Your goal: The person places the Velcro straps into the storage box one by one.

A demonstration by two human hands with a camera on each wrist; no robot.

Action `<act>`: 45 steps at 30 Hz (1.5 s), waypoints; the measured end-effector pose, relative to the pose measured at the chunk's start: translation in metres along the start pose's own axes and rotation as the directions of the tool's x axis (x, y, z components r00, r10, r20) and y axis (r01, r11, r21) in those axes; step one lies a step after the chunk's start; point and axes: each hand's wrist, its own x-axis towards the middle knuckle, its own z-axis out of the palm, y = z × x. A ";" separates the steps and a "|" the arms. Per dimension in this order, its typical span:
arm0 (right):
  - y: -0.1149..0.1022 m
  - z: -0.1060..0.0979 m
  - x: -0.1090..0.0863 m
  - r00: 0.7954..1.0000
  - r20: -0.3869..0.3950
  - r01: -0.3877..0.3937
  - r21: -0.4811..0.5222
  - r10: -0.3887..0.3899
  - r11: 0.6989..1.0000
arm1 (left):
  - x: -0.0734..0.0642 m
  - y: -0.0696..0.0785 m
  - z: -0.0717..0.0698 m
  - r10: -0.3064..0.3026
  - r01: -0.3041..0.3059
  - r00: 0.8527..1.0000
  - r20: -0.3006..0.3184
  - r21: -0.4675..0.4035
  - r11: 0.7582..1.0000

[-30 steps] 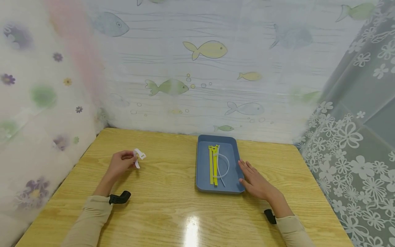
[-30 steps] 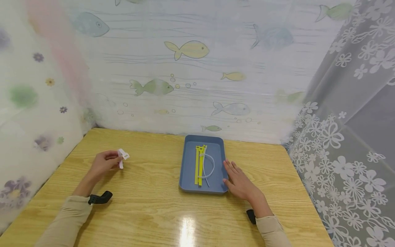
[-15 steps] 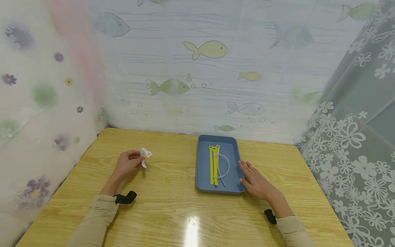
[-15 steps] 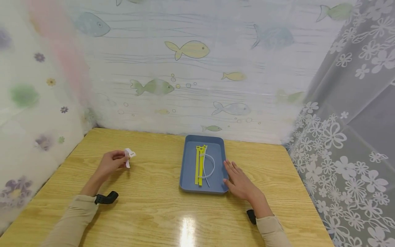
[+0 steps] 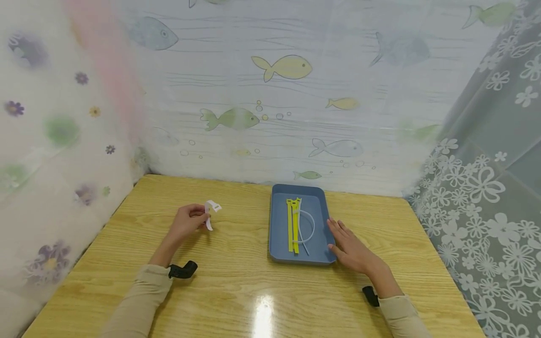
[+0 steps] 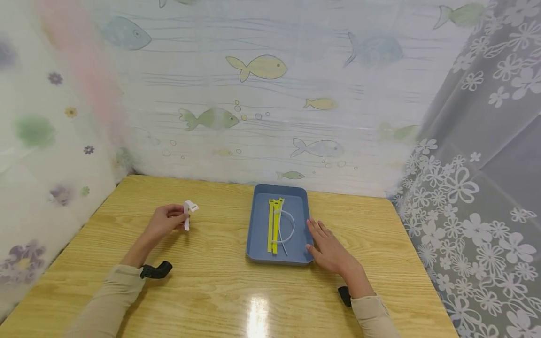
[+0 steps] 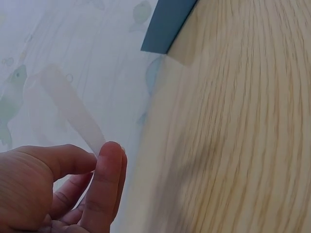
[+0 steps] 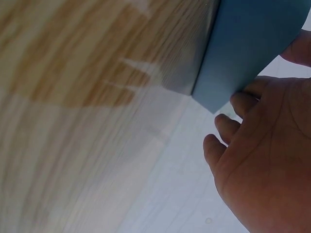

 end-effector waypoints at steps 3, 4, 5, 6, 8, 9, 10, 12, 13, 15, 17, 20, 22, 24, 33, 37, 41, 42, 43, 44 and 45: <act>0.000 0.000 0.000 1.000 0.000 -0.002 -0.003 0.002 1.000 | 0.002 0.001 0.006 0.002 -0.002 1.000 0.008 -0.010 1.000; 0.000 0.000 0.000 1.000 0.000 -0.002 -0.002 0.002 1.000 | 0.003 0.002 0.008 0.004 -0.004 1.000 0.012 -0.011 1.000; 0.001 0.000 0.000 1.000 0.000 -0.002 -0.002 0.002 1.000 | 0.003 0.002 0.011 0.004 -0.004 1.000 0.017 -0.012 1.000; 0.001 0.000 0.000 1.000 -0.001 -0.003 -0.002 0.003 1.000 | 0.003 0.003 0.013 0.003 -0.002 1.000 0.023 -0.015 1.000; 0.001 0.000 0.001 1.000 -0.002 -0.002 -0.006 0.002 1.000 | 0.003 0.005 0.018 0.001 0.000 1.000 0.031 -0.020 1.000; 0.001 0.000 0.001 1.000 -0.003 -0.002 -0.005 0.002 1.000 | 0.002 0.006 0.021 0.004 -0.004 0.999 0.038 -0.021 1.000; 0.001 0.001 0.001 1.000 -0.002 -0.002 -0.003 0.002 1.000 | 0.002 0.007 0.023 0.003 -0.001 0.999 0.041 -0.027 1.000; 0.001 0.001 0.001 1.000 0.000 -0.002 -0.008 0.002 1.000 | 0.002 0.009 0.028 0.007 -0.005 0.999 0.051 -0.040 0.999; 0.001 0.001 0.001 1.000 0.000 -0.002 -0.010 0.002 1.000 | 0.001 0.010 0.031 0.011 -0.009 0.998 0.057 -0.045 0.999; 0.000 0.001 0.001 1.000 0.001 -0.002 -0.012 0.002 1.000 | 0.001 0.011 0.036 0.018 -0.014 0.998 0.068 -0.060 0.998; 0.000 0.001 0.001 1.000 0.002 -0.002 -0.015 0.002 1.000 | 0.001 0.013 0.040 0.022 -0.016 0.996 0.083 -0.071 0.997; 0.000 0.001 0.002 1.000 0.002 -0.003 -0.013 0.003 1.000 | 0.000 0.015 0.047 0.029 -0.021 0.995 0.098 -0.081 0.996; 0.000 0.001 0.002 1.000 0.002 -0.002 -0.013 0.002 1.000 | -0.001 0.017 0.052 0.041 -0.032 0.993 0.111 -0.085 0.996; 0.000 0.001 0.002 1.000 0.001 0.001 -0.014 -0.001 1.000 | -0.002 0.020 0.057 0.054 -0.043 0.991 0.122 -0.096 0.994; 0.001 0.002 0.001 1.000 0.001 0.003 -0.008 -0.003 1.000 | -0.004 0.029 0.079 0.067 -0.047 0.985 0.162 -0.122 0.991; 0.002 0.003 0.001 1.000 -0.002 0.004 -0.010 -0.004 1.000 | -0.005 0.033 0.091 0.065 -0.043 0.983 0.170 -0.130 0.991; 0.002 0.003 0.001 1.000 -0.007 0.007 -0.015 -0.007 1.000 | -0.005 0.034 0.101 0.079 -0.056 0.979 0.186 -0.126 0.990; 0.002 0.003 0.001 1.000 -0.008 0.007 -0.015 -0.007 1.000 | -0.005 0.035 0.103 0.085 -0.062 0.978 0.193 -0.122 0.991; 0.002 0.003 0.001 1.000 -0.008 0.008 -0.016 -0.008 1.000 | -0.005 0.035 0.106 0.088 -0.064 0.977 0.196 -0.124 0.990; 0.002 0.003 0.001 1.000 -0.009 0.008 -0.017 -0.008 1.000 | -0.005 0.035 0.108 0.090 -0.065 0.975 0.203 -0.126 0.990; 0.002 0.003 0.001 1.000 -0.009 0.008 -0.016 -0.008 1.000 | -0.005 0.035 0.110 0.093 -0.067 0.974 0.208 -0.128 0.990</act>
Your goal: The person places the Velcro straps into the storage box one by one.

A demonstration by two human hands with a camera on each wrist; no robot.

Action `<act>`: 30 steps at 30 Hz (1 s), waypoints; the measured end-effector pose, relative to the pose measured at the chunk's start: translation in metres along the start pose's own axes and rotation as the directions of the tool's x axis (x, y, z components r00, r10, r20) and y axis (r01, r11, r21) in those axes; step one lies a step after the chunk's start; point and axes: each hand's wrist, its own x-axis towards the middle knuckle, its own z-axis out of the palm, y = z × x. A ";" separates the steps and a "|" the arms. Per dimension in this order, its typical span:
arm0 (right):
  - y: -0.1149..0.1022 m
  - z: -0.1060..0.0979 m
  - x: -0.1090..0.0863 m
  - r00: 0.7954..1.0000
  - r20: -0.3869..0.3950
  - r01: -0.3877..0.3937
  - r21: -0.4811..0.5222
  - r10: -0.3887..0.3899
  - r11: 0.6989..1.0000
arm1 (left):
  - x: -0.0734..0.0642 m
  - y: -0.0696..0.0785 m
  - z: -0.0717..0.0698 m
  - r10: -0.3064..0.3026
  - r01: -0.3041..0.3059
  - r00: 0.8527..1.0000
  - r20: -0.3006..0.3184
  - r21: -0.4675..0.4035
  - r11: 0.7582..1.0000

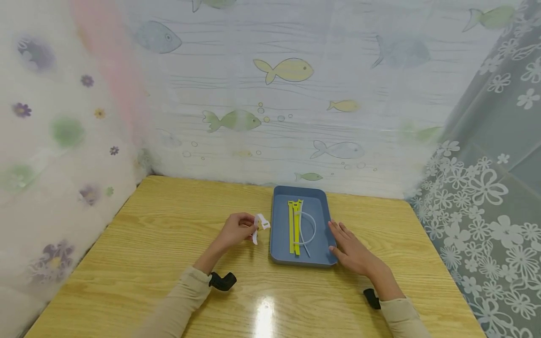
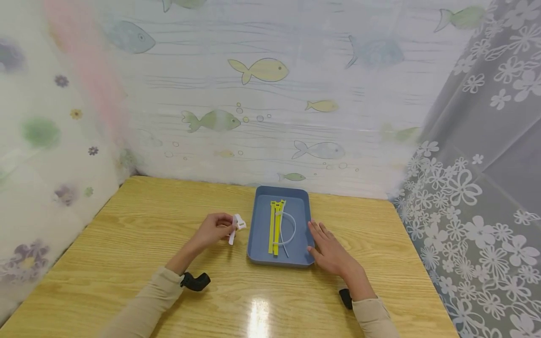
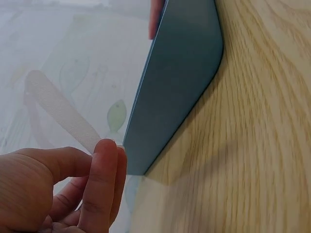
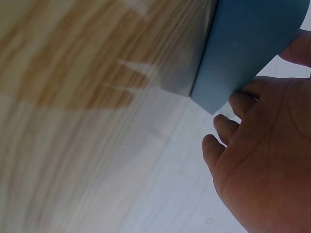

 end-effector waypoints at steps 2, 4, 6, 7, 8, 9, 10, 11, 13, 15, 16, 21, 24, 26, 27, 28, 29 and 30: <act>0.000 0.000 0.000 1.000 0.001 -0.001 0.002 0.001 1.000 | 0.001 -0.001 0.005 0.011 -0.011 1.000 0.007 -0.003 1.000; 0.000 0.000 -0.001 1.000 0.003 -0.003 0.005 0.003 1.000 | 0.002 -0.001 0.009 0.035 -0.035 0.999 0.017 -0.001 0.999; -0.001 -0.001 -0.001 1.000 0.004 -0.004 0.007 0.004 1.000 | 0.003 -0.001 0.013 0.045 -0.046 0.999 0.020 0.002 0.999; -0.001 -0.001 -0.001 1.000 0.005 -0.005 0.007 0.005 1.000 | 0.004 -0.001 0.015 0.052 -0.052 0.998 0.022 0.003 0.999; -0.001 -0.001 -0.001 1.000 0.005 -0.005 0.007 0.005 1.000 | 0.004 0.001 0.017 0.047 -0.047 0.999 0.026 0.002 0.999; -0.001 -0.001 -0.001 1.000 0.005 -0.005 0.005 0.005 1.000 | 0.005 0.002 0.019 0.041 -0.041 0.999 0.028 0.005 0.999; -0.001 -0.001 -0.001 1.000 0.005 -0.005 0.007 0.005 1.000 | 0.005 0.003 0.021 0.036 -0.037 0.999 0.032 0.010 0.999; -0.001 -0.001 -0.001 1.000 0.004 -0.006 0.008 0.006 1.000 | 0.005 0.005 0.023 0.022 -0.022 0.999 0.029 0.005 1.000; -0.001 -0.001 -0.001 1.000 0.005 -0.006 0.010 0.006 1.000 | 0.006 0.007 0.027 0.012 -0.012 1.000 0.028 0.006 1.000; -0.002 -0.002 -0.001 1.000 0.006 -0.007 0.010 0.007 1.000 | 0.007 0.009 0.032 0.003 -0.003 1.000 0.027 0.009 1.000; -0.002 -0.002 -0.001 1.000 0.006 -0.008 0.010 0.008 1.000 | 0.007 0.010 0.034 0.004 -0.005 1.000 0.029 0.010 1.000; -0.002 -0.002 -0.002 1.000 0.008 -0.011 0.009 0.011 1.000 | 0.008 0.013 0.043 -0.004 0.004 0.999 0.035 0.011 1.000; -0.002 -0.002 -0.002 1.000 0.012 -0.011 0.016 0.010 1.000 | 0.009 0.015 0.047 -0.011 0.010 0.999 0.031 0.014 1.000; -0.002 -0.002 -0.001 1.000 0.014 -0.011 0.016 0.010 1.000 | 0.010 0.017 0.050 -0.015 0.014 0.999 0.034 0.014 1.000; -0.002 -0.002 -0.001 1.000 0.014 -0.011 0.015 0.010 1.000 | 0.011 0.018 0.052 -0.014 0.014 0.999 0.040 0.016 1.000; -0.002 -0.002 -0.002 1.000 0.014 -0.011 0.014 0.011 1.000 | 0.012 0.019 0.053 -0.016 0.015 0.999 0.045 0.014 1.000; -0.002 -0.003 -0.002 1.000 0.014 -0.011 0.014 0.011 1.000 | 0.013 0.021 0.055 -0.015 0.014 0.998 0.053 0.013 1.000; -0.002 -0.003 -0.002 1.000 0.013 -0.012 0.014 0.012 1.000 | 0.013 0.022 0.057 -0.017 0.017 0.998 0.059 0.013 1.000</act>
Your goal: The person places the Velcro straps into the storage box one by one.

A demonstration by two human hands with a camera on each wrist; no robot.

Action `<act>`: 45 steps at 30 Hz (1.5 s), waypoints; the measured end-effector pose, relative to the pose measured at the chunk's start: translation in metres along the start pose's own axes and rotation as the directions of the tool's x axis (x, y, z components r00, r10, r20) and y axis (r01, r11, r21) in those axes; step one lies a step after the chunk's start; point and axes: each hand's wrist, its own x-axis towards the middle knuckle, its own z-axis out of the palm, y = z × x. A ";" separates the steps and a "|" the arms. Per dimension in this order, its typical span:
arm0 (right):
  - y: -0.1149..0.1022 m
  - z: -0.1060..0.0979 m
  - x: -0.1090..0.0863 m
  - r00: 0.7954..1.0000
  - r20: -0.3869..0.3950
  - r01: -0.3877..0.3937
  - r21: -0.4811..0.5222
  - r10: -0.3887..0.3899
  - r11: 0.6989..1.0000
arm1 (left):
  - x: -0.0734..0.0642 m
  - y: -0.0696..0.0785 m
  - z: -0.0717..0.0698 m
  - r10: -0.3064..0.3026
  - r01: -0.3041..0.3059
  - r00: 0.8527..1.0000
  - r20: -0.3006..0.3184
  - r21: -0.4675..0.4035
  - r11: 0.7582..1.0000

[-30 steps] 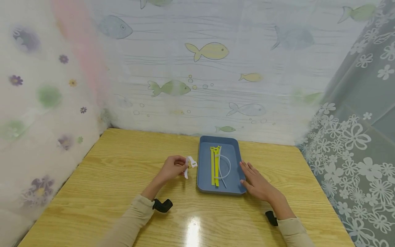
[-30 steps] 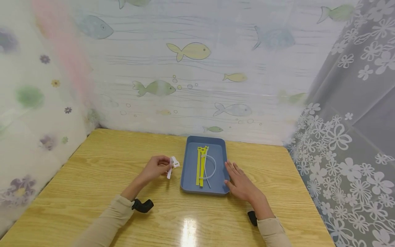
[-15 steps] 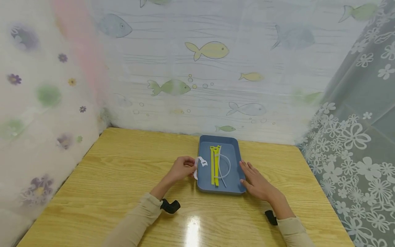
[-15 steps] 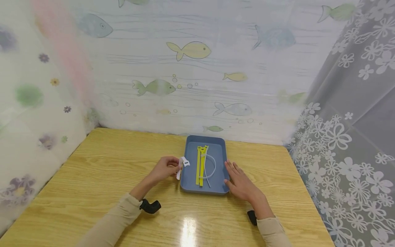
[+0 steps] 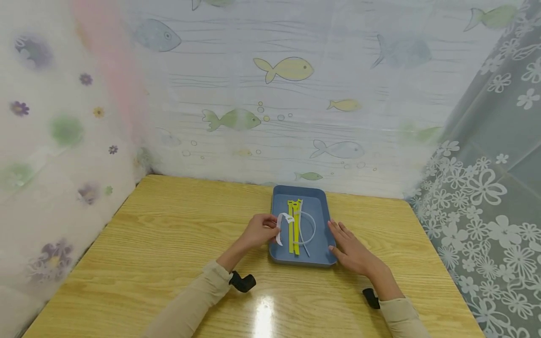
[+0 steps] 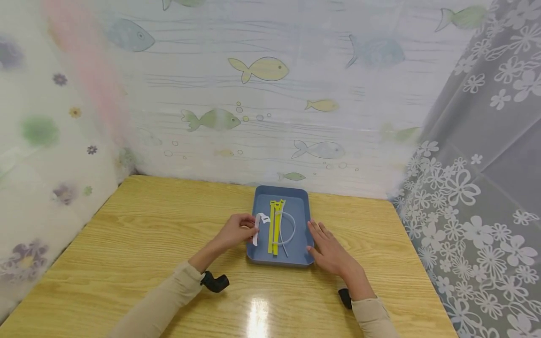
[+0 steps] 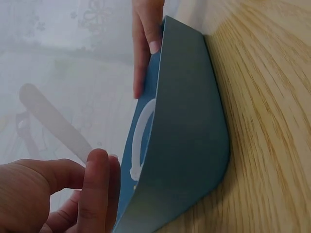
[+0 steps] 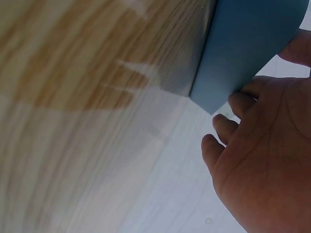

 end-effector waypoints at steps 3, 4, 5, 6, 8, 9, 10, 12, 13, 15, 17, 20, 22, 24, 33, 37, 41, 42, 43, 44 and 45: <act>0.000 0.000 0.000 1.000 0.000 -0.001 0.002 0.001 1.000 | 0.003 0.003 0.006 -0.004 0.003 1.000 0.016 0.006 1.000; 0.000 0.000 0.000 1.000 -0.001 -0.001 0.002 0.001 1.000 | 0.005 0.004 0.008 -0.004 0.004 1.000 0.018 0.011 1.000; 0.000 0.000 0.000 1.000 -0.001 -0.001 0.003 0.001 1.000 | 0.006 0.005 0.010 -0.004 0.003 1.000 0.021 0.017 1.000; 0.000 0.000 0.000 1.000 -0.002 -0.001 0.002 0.001 1.000 | 0.007 0.006 0.012 -0.008 0.007 1.000 0.020 0.024 1.000; -0.001 0.000 0.000 1.000 -0.003 0.000 0.000 0.000 1.000 | 0.010 0.007 0.016 -0.009 0.008 1.000 0.020 0.037 0.999; -0.001 0.000 -0.001 1.000 -0.004 0.001 -0.001 -0.001 1.000 | 0.011 0.008 0.018 -0.009 0.008 1.000 0.018 0.043 0.999; -0.001 0.000 -0.001 1.000 -0.004 0.001 0.000 -0.001 1.000 | 0.012 0.009 0.020 -0.010 0.010 1.000 0.016 0.044 0.999; -0.001 0.000 -0.001 1.000 -0.006 0.004 -0.001 -0.004 1.000 | 0.015 0.010 0.024 -0.016 0.016 1.000 0.010 0.039 0.999; -0.001 0.000 -0.001 1.000 -0.008 0.006 0.000 -0.006 1.000 | 0.016 0.010 0.026 -0.019 0.019 1.000 0.009 0.033 0.999; -0.001 0.001 -0.001 1.000 -0.009 0.009 0.003 -0.009 1.000 | 0.020 0.009 0.029 -0.028 0.028 1.000 0.004 0.022 0.999; 0.000 0.001 0.000 1.000 -0.012 0.012 0.002 -0.011 1.000 | 0.024 0.008 0.032 -0.041 0.041 0.999 0.002 0.014 0.999; 0.001 0.002 0.001 1.000 -0.003 0.007 0.004 -0.007 1.000 | 0.030 0.007 0.035 -0.063 0.063 0.998 -0.005 0.011 0.998; 0.001 0.002 0.001 1.000 0.004 0.003 0.006 -0.003 1.000 | 0.032 0.007 0.037 -0.074 0.074 0.997 -0.013 0.011 0.997; 0.002 0.002 0.002 1.000 0.004 0.002 0.007 -0.002 1.000 | 0.033 0.008 0.039 -0.082 0.082 0.996 -0.024 0.012 0.997; 0.001 0.001 0.000 1.000 -0.019 0.014 -0.005 -0.014 1.000 | 0.037 0.008 0.042 -0.077 0.078 0.997 -0.022 0.038 0.996; 0.001 0.001 0.001 1.000 -0.012 0.010 0.000 -0.010 1.000 | 0.040 0.009 0.042 -0.107 0.107 0.994 -0.014 0.055 0.993; 0.002 0.002 0.001 1.000 -0.016 0.011 -0.002 -0.011 1.000 | 0.042 0.012 0.041 -0.137 0.136 0.991 -0.001 0.078 0.988; 0.002 0.002 0.001 1.000 -0.016 0.011 -0.004 -0.011 1.000 | 0.043 0.012 0.041 -0.141 0.140 0.990 0.003 0.084 0.987; 0.001 0.001 0.001 1.000 -0.015 0.011 -0.005 -0.011 1.000 | 0.043 0.013 0.041 -0.145 0.144 0.989 0.005 0.092 0.985; 0.001 0.001 0.001 1.000 -0.013 0.012 -0.003 -0.012 1.000 | 0.043 0.014 0.041 -0.149 0.147 0.989 0.007 0.102 0.984; 0.001 0.001 0.001 1.000 -0.011 0.012 -0.004 -0.012 1.000 | 0.043 0.015 0.041 -0.151 0.149 0.989 0.009 0.108 0.983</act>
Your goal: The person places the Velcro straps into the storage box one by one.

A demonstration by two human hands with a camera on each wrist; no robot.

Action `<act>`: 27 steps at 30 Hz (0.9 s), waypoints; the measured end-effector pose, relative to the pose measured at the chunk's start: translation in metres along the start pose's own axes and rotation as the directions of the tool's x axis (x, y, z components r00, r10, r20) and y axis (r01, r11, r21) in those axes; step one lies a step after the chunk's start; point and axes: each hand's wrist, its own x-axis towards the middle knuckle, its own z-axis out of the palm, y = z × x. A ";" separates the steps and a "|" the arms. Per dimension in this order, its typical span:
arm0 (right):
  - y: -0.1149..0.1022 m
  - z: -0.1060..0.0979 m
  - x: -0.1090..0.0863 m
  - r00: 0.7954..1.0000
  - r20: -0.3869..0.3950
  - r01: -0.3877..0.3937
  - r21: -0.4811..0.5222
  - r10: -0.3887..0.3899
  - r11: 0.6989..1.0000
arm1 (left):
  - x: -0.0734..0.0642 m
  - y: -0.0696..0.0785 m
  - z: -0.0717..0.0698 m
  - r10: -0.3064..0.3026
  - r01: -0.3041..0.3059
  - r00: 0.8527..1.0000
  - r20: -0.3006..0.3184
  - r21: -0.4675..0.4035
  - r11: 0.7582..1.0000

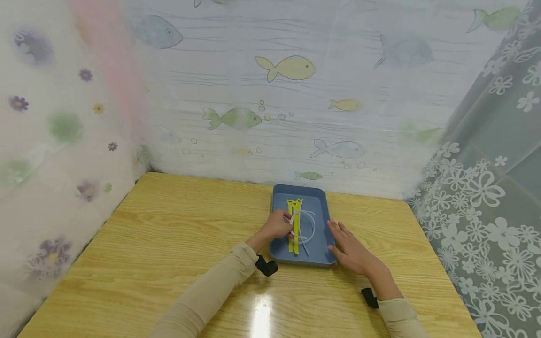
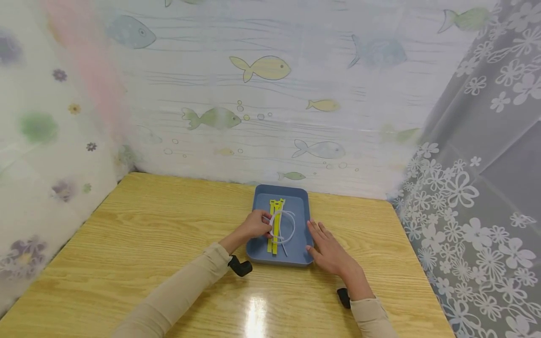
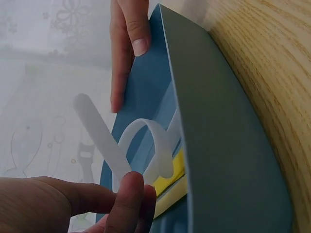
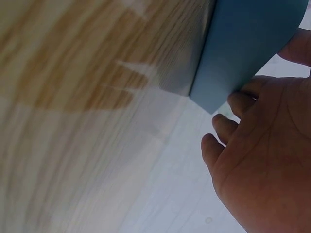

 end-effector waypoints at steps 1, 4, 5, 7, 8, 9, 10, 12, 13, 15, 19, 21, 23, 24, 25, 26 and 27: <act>0.000 -0.001 -0.001 1.000 0.003 0.003 0.000 -0.003 1.000 | -0.002 0.001 0.001 -0.003 0.003 1.000 -0.001 0.007 1.000; 0.001 -0.003 -0.006 1.000 0.008 0.011 0.005 -0.011 1.000 | -0.007 0.003 0.005 -0.013 0.013 1.000 -0.001 0.025 1.000; 0.002 -0.003 -0.007 1.000 0.008 0.013 0.004 -0.014 1.000 | -0.008 0.004 0.006 -0.013 0.013 1.000 -0.002 0.028 1.000; 0.002 -0.004 -0.010 1.000 0.012 0.017 0.004 -0.017 1.000 | -0.011 0.004 0.008 -0.020 0.020 1.000 -0.003 0.028 0.999; 0.002 -0.005 -0.011 1.000 0.014 0.020 0.004 -0.020 1.000 | -0.013 0.005 0.010 -0.021 0.021 1.000 -0.002 0.023 1.000; 0.002 -0.006 -0.013 1.000 0.017 0.022 0.006 -0.022 1.000 | -0.015 0.005 0.011 -0.024 0.024 1.000 -0.002 0.015 1.000; 0.003 -0.006 -0.014 0.999 0.019 0.025 0.006 -0.026 1.000 | -0.016 0.005 0.012 -0.026 0.026 1.000 0.000 0.006 1.000; 0.003 -0.007 -0.017 0.999 0.024 0.033 0.011 -0.033 0.999 | -0.020 0.005 0.014 -0.033 0.033 0.999 0.009 -0.018 0.999; 0.004 -0.008 -0.020 0.999 0.028 0.039 0.013 -0.040 0.999 | -0.023 0.005 0.016 -0.035 0.036 0.999 0.013 -0.031 0.999; 0.006 -0.010 -0.025 0.998 0.035 0.054 0.019 -0.055 0.998 | -0.028 0.006 0.021 -0.042 0.043 0.999 0.024 -0.055 0.998; 0.011 -0.013 -0.035 0.995 0.049 0.083 0.025 -0.084 0.996 | -0.041 0.006 0.030 -0.053 0.056 0.998 0.043 -0.085 0.995; 0.013 -0.015 -0.041 0.994 0.055 0.096 0.029 -0.097 0.995 | -0.050 0.008 0.034 -0.055 0.060 0.997 0.048 -0.108 0.992; 0.015 -0.017 -0.046 0.992 0.061 0.108 0.032 -0.110 0.994 | -0.059 0.010 0.038 -0.056 0.061 0.997 0.045 -0.135 0.989; 0.016 -0.018 -0.049 0.991 0.064 0.114 0.033 -0.116 0.993 | -0.063 0.011 0.040 -0.054 0.060 0.998 0.042 -0.142 0.988; 0.018 -0.018 -0.051 0.990 0.067 0.120 0.035 -0.122 0.992 | -0.068 0.013 0.042 -0.055 0.060 0.998 0.038 -0.152 0.987; 0.019 -0.019 -0.054 0.989 0.069 0.127 0.036 -0.129 0.991 | -0.073 0.014 0.044 -0.054 0.059 0.998 0.033 -0.160 0.985; 0.020 -0.020 -0.057 0.988 0.072 0.133 0.038 -0.135 0.990 | -0.077 0.015 0.046 -0.052 0.056 0.998 0.026 -0.157 0.986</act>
